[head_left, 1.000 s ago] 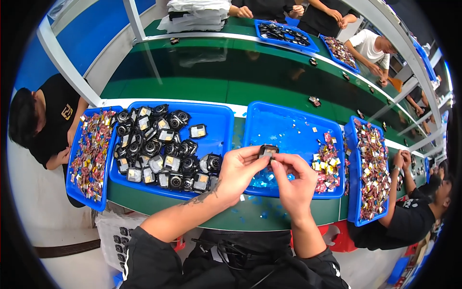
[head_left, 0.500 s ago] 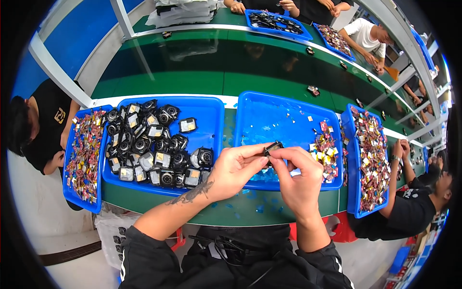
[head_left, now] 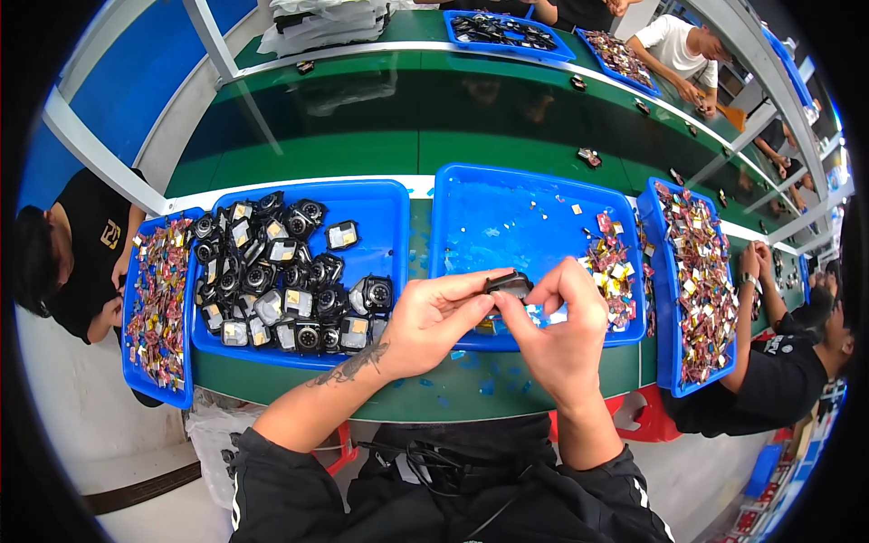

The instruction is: Assembling small electronic components by attaching colorful parts into black rectangular housings.

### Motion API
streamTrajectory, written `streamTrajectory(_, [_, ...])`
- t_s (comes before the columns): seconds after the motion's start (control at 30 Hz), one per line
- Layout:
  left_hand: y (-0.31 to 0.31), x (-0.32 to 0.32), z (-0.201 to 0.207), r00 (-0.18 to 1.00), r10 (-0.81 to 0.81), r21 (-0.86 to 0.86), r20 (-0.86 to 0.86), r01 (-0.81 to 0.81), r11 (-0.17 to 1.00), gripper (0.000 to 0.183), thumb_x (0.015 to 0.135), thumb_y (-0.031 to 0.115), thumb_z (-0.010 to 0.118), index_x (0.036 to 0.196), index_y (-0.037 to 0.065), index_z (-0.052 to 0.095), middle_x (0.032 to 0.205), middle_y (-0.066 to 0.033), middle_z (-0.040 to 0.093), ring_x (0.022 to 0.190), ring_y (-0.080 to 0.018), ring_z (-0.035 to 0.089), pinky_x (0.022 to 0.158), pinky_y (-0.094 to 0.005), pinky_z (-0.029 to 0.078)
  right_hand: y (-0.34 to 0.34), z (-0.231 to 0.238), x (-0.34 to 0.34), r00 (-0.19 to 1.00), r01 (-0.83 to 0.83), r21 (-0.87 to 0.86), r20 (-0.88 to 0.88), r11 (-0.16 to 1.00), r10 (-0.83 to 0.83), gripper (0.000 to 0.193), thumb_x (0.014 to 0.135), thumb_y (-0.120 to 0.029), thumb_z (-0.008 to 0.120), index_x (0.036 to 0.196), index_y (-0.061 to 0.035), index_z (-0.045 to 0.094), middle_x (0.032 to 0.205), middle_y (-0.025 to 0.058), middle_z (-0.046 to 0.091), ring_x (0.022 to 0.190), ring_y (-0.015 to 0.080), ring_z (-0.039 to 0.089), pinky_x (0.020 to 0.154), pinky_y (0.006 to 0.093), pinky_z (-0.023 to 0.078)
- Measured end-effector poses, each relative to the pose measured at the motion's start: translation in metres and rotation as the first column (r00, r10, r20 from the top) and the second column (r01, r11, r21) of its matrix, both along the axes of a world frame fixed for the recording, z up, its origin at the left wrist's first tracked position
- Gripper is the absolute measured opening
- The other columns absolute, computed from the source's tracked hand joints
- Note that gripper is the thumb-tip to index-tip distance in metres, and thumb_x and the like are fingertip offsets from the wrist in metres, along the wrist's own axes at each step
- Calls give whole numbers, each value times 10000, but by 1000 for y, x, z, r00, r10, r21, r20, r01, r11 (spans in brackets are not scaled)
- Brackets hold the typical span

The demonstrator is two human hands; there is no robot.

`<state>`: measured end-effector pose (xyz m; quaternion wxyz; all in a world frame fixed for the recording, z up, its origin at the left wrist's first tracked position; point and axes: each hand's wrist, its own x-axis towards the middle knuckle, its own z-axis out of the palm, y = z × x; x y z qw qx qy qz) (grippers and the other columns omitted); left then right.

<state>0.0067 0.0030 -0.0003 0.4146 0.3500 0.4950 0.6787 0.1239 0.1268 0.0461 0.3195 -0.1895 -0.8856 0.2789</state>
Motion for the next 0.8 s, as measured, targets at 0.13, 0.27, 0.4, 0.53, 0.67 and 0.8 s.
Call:
streamTrajectory(0.13, [5,5,0,984,102,105,148,-118,987,329,967,15,500,1282,-76,529,1175,-157,623,1064,-196,619,932,-332,526,7,-17,4,979,-107,-540,-202,835,-5,217,748,-20,770,851,-29,579,860,44,594,797,117,567,690,291,503])
streamTrajectory(0.27, [7,3,13,966,157,133,207,-187,973,291,966,-4,488,1242,-35,573,1135,-125,636,1036,-156,620,919,-302,513,5,-32,18,975,-217,-763,-201,610,95,122,844,36,686,943,11,620,932,49,636,891,102,620,769,237,545])
streamTrajectory(0.4, [-2,-6,9,813,145,53,-565,-139,989,293,892,-55,549,1157,14,655,1100,-146,630,976,-206,656,844,-289,525,2,-29,20,971,-230,-783,-224,578,82,115,864,43,665,970,38,621,916,56,647,849,98,620,752,229,552])
streamTrajectory(0.53, [3,2,8,682,289,205,-672,-204,957,305,790,-61,693,1089,3,690,1076,-137,646,910,-207,673,730,-288,564,2,-22,21,967,-247,-752,-228,611,110,119,859,39,669,974,39,642,902,61,649,846,105,625,739,237,557])
streamTrajectory(0.67, [6,0,6,479,398,327,-782,-228,917,284,741,-32,741,1020,10,714,960,-123,681,843,-238,688,716,-307,566,4,-17,20,978,-204,-632,-173,748,120,115,844,35,679,957,32,658,933,69,629,872,117,625,732,239,555])
streamTrajectory(0.8, [5,2,6,403,428,360,-809,-236,902,268,739,-27,737,1003,12,717,958,-127,679,837,-250,688,720,-306,563,3,-19,20,980,-193,-651,-158,734,117,117,838,45,672,953,28,658,942,72,613,896,127,622,744,247,557])
